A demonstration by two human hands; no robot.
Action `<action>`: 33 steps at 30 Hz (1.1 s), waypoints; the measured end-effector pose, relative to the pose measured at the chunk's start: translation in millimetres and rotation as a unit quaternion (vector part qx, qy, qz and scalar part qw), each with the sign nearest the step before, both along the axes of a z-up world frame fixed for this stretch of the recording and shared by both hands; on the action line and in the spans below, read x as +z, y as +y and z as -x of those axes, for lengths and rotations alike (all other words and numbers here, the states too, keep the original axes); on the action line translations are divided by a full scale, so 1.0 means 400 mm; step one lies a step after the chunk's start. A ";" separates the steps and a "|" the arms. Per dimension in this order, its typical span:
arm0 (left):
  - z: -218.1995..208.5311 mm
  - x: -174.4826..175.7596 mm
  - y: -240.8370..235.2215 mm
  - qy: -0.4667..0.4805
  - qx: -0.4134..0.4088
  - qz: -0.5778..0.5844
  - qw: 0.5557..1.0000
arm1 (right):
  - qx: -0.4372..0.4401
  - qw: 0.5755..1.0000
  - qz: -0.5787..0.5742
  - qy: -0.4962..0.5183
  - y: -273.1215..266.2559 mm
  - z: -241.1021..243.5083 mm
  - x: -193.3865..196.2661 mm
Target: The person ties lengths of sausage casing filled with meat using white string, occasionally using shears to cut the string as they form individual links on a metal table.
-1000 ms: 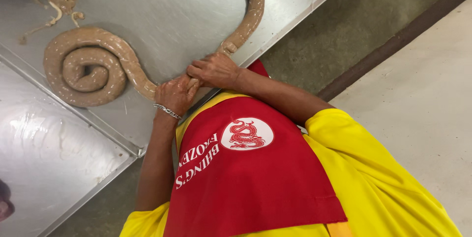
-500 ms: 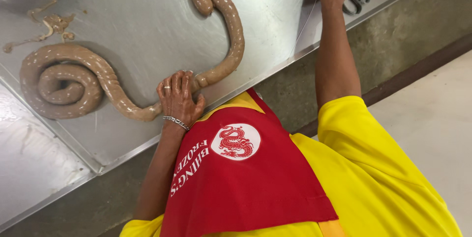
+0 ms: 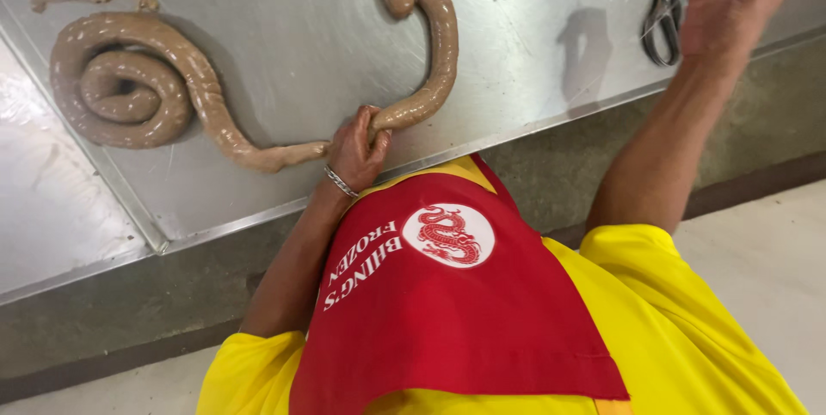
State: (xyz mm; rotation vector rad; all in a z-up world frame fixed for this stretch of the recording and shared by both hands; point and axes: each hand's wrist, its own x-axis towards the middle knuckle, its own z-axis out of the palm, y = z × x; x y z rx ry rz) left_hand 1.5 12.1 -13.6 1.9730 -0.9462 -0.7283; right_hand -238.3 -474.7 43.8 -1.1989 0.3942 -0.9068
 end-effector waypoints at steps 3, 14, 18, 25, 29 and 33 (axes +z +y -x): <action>-0.009 -0.040 0.019 0.360 0.158 0.051 0.918 | -0.022 0.995 0.012 0.098 0.031 0.012 0.088; -0.067 0.008 0.132 0.675 0.318 0.239 0.621 | -0.080 0.980 -0.176 0.036 0.111 0.108 0.064; -0.080 0.027 0.139 0.665 0.249 0.249 0.658 | -0.027 0.987 -0.159 0.020 0.210 0.080 0.127; -0.081 0.005 0.137 0.609 0.278 0.219 0.710 | -0.042 0.884 0.015 0.465 0.344 -0.070 0.154; -0.088 -0.024 0.137 0.613 0.312 0.242 0.684 | 0.066 0.662 0.124 0.736 0.381 -0.174 0.073; -0.079 -0.044 0.127 0.585 0.328 0.248 0.699 | 0.145 0.495 0.250 0.819 0.380 -0.280 -0.050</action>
